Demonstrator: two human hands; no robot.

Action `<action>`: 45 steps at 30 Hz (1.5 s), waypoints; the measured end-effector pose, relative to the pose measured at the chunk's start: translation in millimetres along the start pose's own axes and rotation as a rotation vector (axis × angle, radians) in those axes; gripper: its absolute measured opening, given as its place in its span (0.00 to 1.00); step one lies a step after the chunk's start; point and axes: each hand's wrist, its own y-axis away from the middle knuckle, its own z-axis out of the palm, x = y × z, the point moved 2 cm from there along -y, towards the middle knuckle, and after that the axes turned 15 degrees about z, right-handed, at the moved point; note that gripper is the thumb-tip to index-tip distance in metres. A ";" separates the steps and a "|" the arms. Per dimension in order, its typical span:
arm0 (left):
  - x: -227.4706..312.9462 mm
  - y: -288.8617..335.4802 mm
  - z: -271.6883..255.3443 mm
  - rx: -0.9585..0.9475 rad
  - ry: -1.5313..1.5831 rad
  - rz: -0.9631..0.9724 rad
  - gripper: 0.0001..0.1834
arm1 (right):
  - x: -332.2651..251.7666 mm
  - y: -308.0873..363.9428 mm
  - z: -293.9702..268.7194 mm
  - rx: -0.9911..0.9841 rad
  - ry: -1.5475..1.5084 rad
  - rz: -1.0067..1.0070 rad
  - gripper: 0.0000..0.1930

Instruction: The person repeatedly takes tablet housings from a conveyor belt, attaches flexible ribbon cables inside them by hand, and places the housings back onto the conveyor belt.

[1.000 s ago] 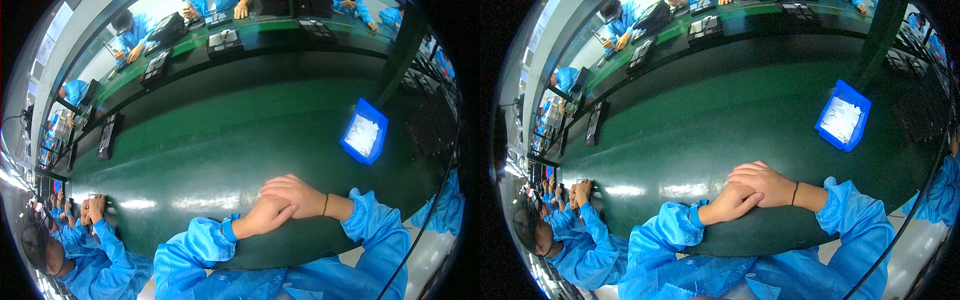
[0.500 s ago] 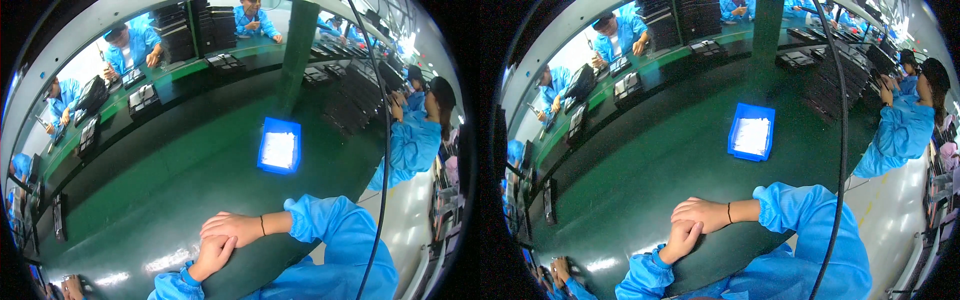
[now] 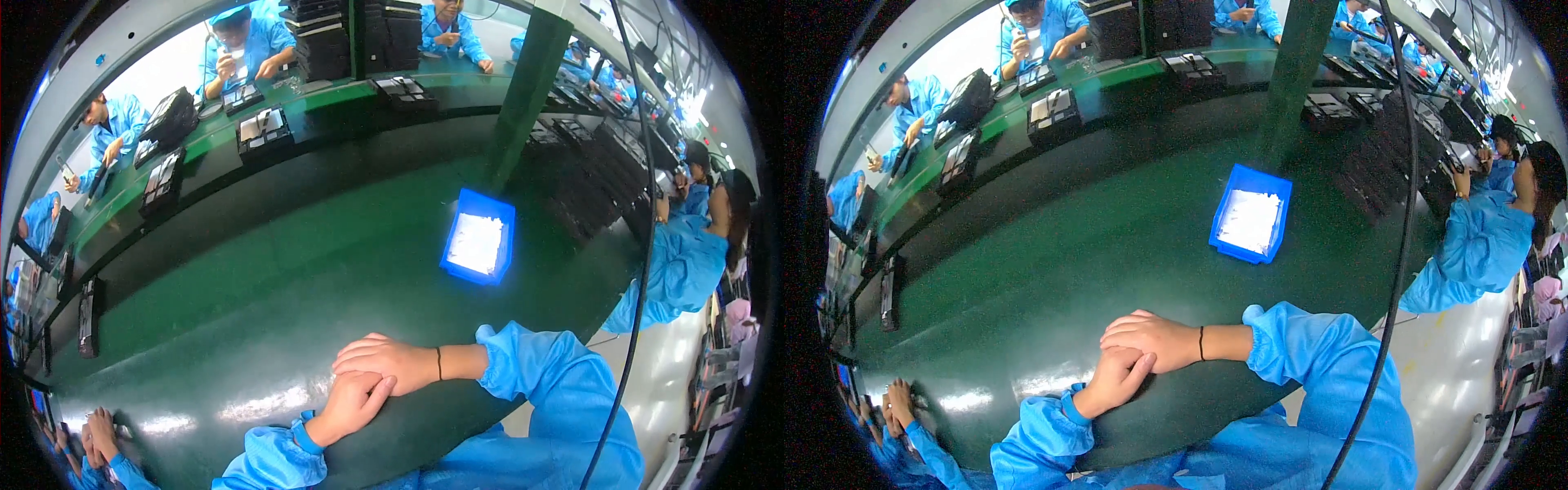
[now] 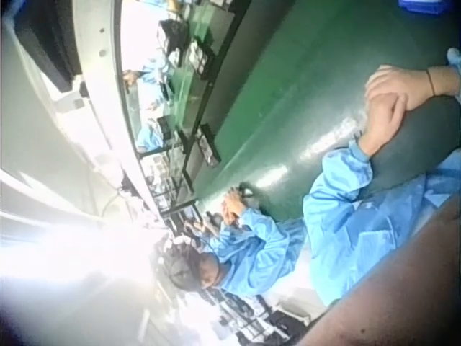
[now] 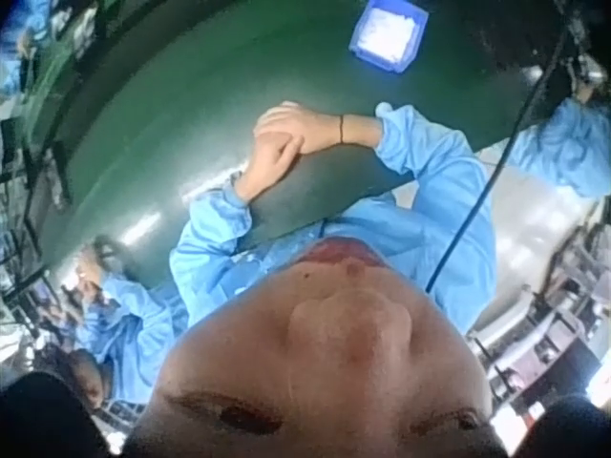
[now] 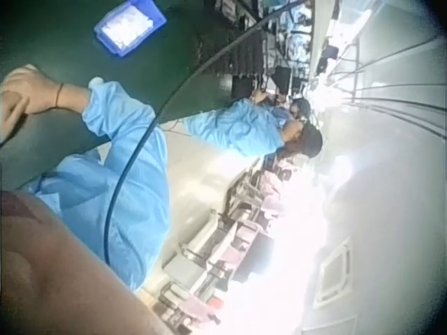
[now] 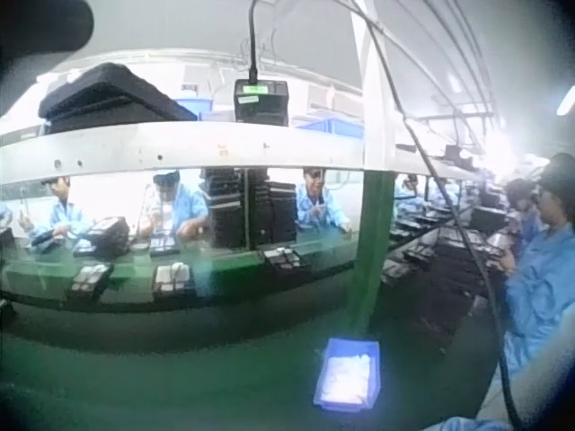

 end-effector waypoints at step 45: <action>9.5 16.0 -12.3 0.021 0.061 0.004 0.20 | -29.2 -9.5 7.6 0.019 0.032 0.025 0.21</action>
